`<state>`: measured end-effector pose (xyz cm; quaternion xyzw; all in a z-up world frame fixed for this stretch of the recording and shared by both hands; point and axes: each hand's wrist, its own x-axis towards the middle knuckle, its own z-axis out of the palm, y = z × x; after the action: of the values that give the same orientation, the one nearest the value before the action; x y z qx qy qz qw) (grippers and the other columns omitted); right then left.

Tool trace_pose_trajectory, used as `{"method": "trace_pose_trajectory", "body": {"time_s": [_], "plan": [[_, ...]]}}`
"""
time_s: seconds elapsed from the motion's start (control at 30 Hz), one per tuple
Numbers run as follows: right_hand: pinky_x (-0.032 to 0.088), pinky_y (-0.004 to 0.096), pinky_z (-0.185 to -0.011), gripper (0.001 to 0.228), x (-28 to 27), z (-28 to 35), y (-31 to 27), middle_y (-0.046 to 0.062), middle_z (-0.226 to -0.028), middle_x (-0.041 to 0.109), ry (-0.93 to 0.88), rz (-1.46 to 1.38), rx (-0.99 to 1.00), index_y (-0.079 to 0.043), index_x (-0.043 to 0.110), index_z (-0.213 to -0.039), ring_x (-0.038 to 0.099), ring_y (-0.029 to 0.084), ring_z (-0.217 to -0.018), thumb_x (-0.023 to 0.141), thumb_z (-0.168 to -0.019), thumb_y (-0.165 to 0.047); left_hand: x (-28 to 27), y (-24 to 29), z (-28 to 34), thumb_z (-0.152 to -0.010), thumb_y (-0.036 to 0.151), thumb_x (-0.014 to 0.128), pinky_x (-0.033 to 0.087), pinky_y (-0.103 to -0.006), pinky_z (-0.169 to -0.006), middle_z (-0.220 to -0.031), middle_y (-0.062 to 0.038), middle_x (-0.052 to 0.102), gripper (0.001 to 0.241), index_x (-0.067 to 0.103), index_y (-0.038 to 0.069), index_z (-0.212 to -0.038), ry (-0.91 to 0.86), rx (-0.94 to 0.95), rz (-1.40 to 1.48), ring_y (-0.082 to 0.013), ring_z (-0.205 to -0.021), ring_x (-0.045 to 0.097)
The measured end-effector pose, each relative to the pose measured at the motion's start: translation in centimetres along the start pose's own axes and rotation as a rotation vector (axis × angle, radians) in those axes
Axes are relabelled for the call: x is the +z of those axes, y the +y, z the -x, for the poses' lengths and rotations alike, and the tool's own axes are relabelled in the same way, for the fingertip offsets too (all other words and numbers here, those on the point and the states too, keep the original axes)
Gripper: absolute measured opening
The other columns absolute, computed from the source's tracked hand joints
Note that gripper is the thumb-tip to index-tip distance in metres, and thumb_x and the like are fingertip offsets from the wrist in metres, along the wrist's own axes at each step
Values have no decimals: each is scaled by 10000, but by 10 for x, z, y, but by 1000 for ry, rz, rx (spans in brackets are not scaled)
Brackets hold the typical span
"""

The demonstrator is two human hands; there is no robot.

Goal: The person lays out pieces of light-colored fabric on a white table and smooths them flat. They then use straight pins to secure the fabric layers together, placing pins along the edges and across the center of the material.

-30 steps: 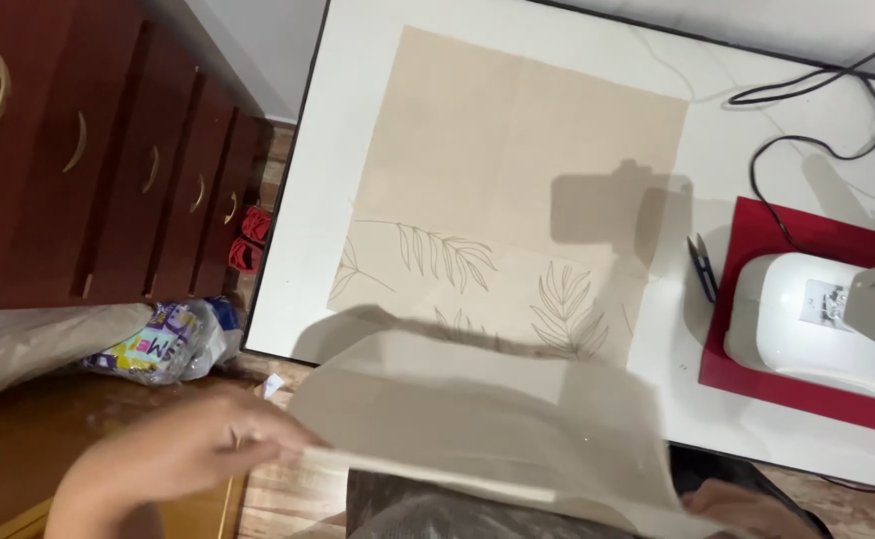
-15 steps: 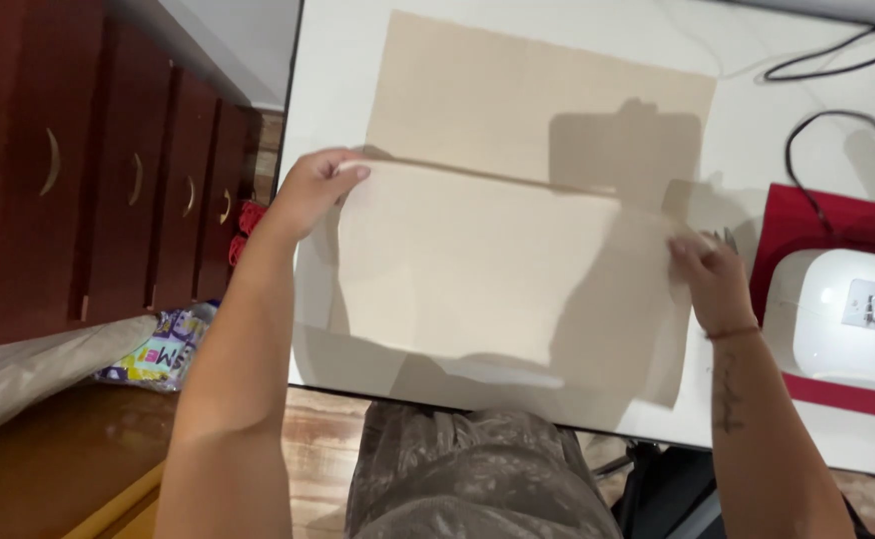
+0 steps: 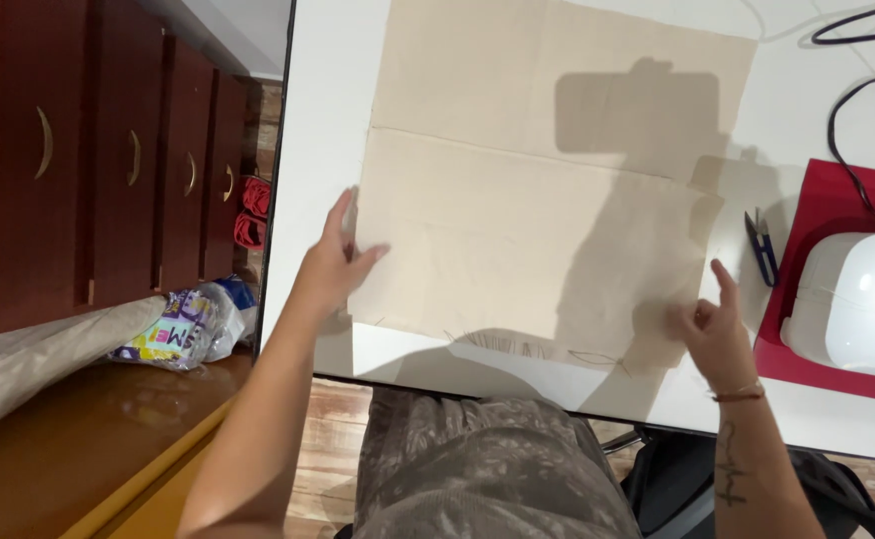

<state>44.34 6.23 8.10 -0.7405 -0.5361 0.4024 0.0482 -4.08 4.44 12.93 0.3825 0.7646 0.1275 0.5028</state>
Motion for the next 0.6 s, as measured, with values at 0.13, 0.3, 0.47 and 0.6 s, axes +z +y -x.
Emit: {"method": "trace_pose_trajectory", "body": {"time_s": [0.13,0.3,0.47,0.6], "plan": [[367,351,-526,793,4,25,-12,95,-747,537,29,-178,26,-114,179,-1681,471,194,-623,599,-1011,-170,10,-35,12,-976,210,625,350,-300,-663,-699,-3,339,864,116,277,-1671,26,16,75,-164,-630,386],[526,396,-774,743,10,34,-4,140,-963,621,74,-305,48,-118,245,-1663,649,262,-902,619,-1022,-153,12,-38,20,-983,214,621,356,-280,-682,-733,16,362,801,201,293,-1660,89,14,138,-136,-647,394],[495,356,-726,778,21,34,8,110,-908,586,71,-315,45,-114,271,-1653,596,216,-819,661,-984,-189,18,-52,17,-967,185,634,357,-256,-688,-725,34,355,730,327,275,-1623,132,80,166,-120,-644,383],[502,333,-732,769,25,37,13,70,-909,604,119,-267,21,-116,356,-1609,589,175,-817,729,-946,-231,22,-57,15,-970,174,643,375,-266,-665,-743,27,408,696,362,229,-1604,144,106,151,-119,-655,411]]}}
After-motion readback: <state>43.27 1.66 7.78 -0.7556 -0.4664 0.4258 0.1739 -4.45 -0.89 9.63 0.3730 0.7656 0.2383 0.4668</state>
